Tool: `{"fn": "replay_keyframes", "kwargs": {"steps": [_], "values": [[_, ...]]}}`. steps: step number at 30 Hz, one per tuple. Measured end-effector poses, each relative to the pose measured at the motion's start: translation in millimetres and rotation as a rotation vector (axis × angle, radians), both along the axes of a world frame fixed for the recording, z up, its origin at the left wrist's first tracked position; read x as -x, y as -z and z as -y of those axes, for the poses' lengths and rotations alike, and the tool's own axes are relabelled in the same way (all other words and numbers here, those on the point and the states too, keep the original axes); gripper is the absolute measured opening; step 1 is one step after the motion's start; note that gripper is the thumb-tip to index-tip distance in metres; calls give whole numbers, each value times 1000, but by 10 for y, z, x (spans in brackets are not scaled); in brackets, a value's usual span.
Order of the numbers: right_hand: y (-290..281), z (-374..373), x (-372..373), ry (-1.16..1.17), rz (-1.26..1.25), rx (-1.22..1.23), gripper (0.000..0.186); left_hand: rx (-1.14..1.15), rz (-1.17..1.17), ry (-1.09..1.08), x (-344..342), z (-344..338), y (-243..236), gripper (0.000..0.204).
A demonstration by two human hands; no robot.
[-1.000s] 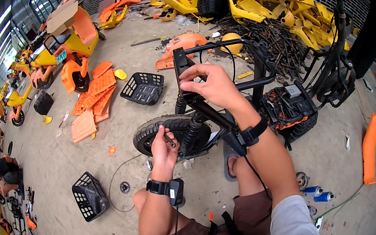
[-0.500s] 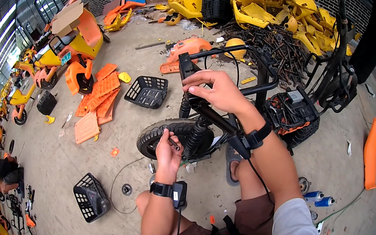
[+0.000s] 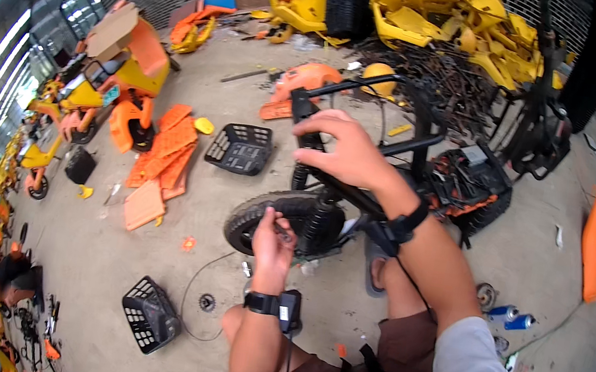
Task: The person works on the frame of an electric scooter by hand, connecting small cables and wires to various points on the chassis while sitting near other scooter parts on the floor.
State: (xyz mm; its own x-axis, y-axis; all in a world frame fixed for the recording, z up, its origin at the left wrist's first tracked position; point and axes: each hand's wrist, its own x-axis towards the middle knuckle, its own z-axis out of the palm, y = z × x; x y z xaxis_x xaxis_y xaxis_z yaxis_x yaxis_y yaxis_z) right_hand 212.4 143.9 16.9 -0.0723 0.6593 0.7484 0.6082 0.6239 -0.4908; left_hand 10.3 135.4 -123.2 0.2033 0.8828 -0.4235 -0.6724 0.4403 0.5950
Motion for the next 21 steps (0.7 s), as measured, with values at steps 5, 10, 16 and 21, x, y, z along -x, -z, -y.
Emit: {"fn": "replay_keyframes", "kwargs": {"steps": [5, 10, 16, 21], "values": [[-1, -28, 28, -38, -130, 332, 28, -3, -16, -5, 88, -53, 16, 25], [2, -74, -64, -232, -178, 251, 42, 43, -8, -24, 68, -37, -8, 26], [-155, 103, -1, -43, -79, 426, 35, 2, -1, -26, 71, -27, 34, 23], [-74, 29, -79, -327, -416, 575, 38, -19, -14, -20, 55, -8, 4, 22]]}}
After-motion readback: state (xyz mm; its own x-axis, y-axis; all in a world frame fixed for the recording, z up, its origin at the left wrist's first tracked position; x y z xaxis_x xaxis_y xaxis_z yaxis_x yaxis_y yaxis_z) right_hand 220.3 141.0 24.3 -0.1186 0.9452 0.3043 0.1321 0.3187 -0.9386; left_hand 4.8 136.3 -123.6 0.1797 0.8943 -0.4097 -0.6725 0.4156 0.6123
